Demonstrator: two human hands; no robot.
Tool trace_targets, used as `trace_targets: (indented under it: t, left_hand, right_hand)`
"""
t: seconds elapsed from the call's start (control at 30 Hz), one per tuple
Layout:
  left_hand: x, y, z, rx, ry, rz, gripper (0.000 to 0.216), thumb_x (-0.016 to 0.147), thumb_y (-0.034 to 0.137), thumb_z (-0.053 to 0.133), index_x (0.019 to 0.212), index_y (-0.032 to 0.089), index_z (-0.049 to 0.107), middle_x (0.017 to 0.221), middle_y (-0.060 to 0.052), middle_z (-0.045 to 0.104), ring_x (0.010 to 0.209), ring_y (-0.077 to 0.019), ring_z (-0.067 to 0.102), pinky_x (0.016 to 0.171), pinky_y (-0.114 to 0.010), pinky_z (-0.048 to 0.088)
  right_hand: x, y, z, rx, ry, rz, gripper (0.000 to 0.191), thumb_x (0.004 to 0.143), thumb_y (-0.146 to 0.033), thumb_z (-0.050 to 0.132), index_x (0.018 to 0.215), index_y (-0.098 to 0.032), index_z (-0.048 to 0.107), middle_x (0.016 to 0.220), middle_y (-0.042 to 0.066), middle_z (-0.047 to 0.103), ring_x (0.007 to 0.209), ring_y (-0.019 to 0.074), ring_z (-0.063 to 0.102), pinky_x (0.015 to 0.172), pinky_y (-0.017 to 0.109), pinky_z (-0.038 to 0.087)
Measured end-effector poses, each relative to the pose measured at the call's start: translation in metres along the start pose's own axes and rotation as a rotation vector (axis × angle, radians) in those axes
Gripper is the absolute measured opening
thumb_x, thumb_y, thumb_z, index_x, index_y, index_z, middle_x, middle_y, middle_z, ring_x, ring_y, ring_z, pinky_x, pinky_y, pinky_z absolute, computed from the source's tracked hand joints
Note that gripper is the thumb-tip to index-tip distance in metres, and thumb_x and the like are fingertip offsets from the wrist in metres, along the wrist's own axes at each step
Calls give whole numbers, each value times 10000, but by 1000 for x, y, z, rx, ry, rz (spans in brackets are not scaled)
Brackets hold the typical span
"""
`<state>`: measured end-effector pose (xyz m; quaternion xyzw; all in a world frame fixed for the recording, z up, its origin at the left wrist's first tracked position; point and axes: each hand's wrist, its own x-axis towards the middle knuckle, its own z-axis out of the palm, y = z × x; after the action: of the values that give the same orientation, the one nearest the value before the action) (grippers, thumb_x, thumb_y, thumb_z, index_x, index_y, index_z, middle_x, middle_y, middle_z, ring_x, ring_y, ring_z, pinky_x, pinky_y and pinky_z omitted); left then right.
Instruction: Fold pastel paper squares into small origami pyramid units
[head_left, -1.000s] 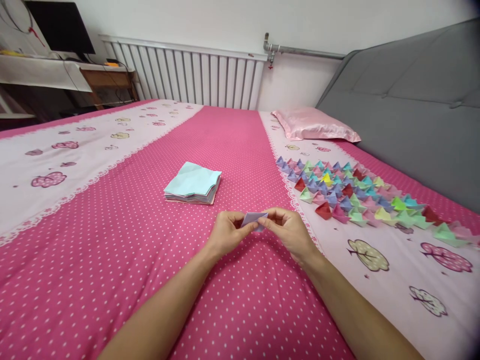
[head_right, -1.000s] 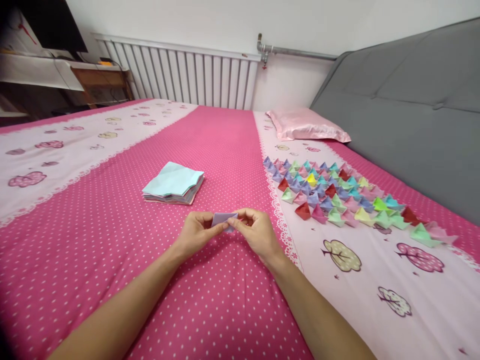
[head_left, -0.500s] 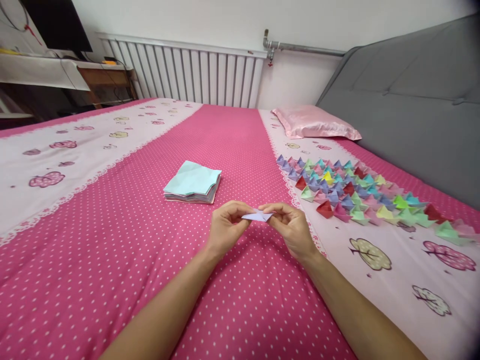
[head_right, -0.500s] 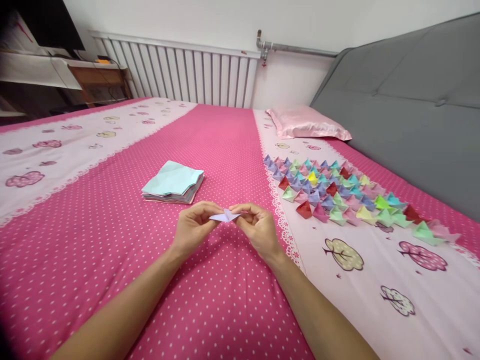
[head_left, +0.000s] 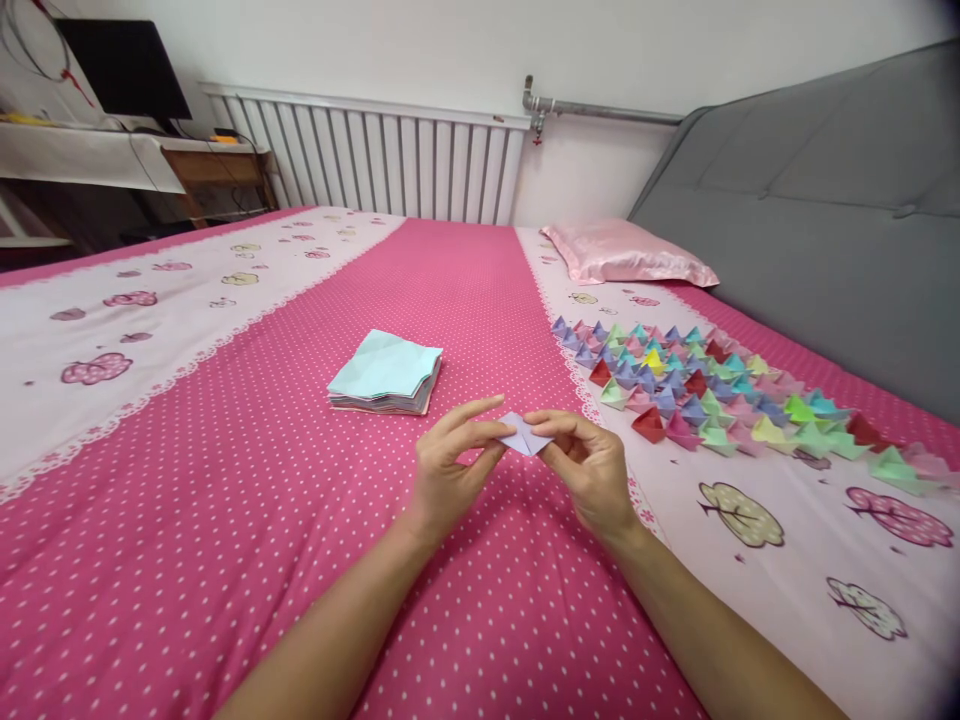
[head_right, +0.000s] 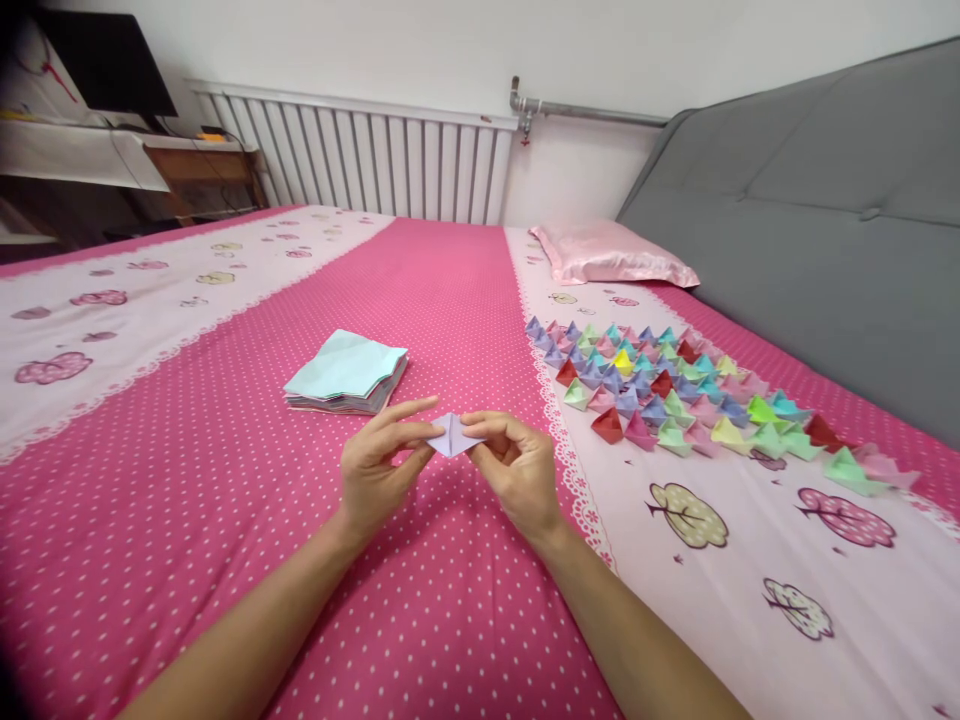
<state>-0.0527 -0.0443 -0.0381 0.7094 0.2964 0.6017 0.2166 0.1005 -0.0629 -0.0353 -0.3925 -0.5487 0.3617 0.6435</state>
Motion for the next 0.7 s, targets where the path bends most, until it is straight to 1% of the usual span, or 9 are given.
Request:
trace_targets:
  t: [0.07,0.13,0.2,0.3,0.47,0.53,0.6,0.7]
  left_hand:
    - [2,-1,-2,28,3,2,119,748,162,642,820,224,714,1029,-80,674,952,-176,631,736,-278,543]
    - [4,-1,-2,4,-9,-46,119,724,173,673,810,238,726,991,-74,679,964,-182,620,793,-306,524]
    - [6,-1,-2,-69,-32,-138,118,707,193,694,808,237,733,1006,-83,672,986,-193,607,819,-324,512]
    - [8,-1,-1,-206,-74,-295,109,677,219,718,784,218,739,1065,-102,655,1000,-211,604,818,-333,508]
    - [9,-1,0,-361,-104,-504,106,657,254,725,745,198,744,932,-88,719,924,-215,643,819,-333,497]
    - [8,-1,1,-385,-80,-563,111,651,270,728,725,188,743,893,-83,730,869,-206,656,799,-326,498]
    - [8,-1,2,-404,-45,-621,132,633,284,742,714,180,742,842,-75,737,778,-187,661,735,-306,505]
    - [6,-1,4,-445,-6,-679,160,606,285,762,720,174,744,759,-60,736,647,-142,630,630,-260,494]
  right_hand:
    - [0,0,-1,2,-14,-25,67,700,-255,697,754,-227,671,910,53,680,863,186,651,744,330,539]
    - [0,2,-3,7,-24,-47,67,706,-241,693,768,-224,674,939,60,666,872,187,650,756,335,538]
    - [1,3,-5,-3,-30,-74,75,704,-219,696,777,-224,678,960,61,652,883,188,647,760,335,540]
    - [3,5,-8,-57,-40,-119,93,698,-193,705,780,-233,687,963,54,641,898,184,640,760,328,544]
    - [4,4,-9,-163,-35,-109,70,692,-240,724,759,-234,703,995,61,644,921,200,633,759,345,545]
    - [4,2,-7,-203,-27,-111,47,701,-254,720,739,-230,707,987,63,659,949,209,627,808,370,525]
    - [3,0,-6,-239,-26,-109,35,726,-262,698,721,-230,710,954,60,675,952,212,626,855,393,499]
    - [-1,-1,-2,-266,-4,-91,82,751,-272,670,690,-227,702,915,56,681,943,212,628,844,385,496]
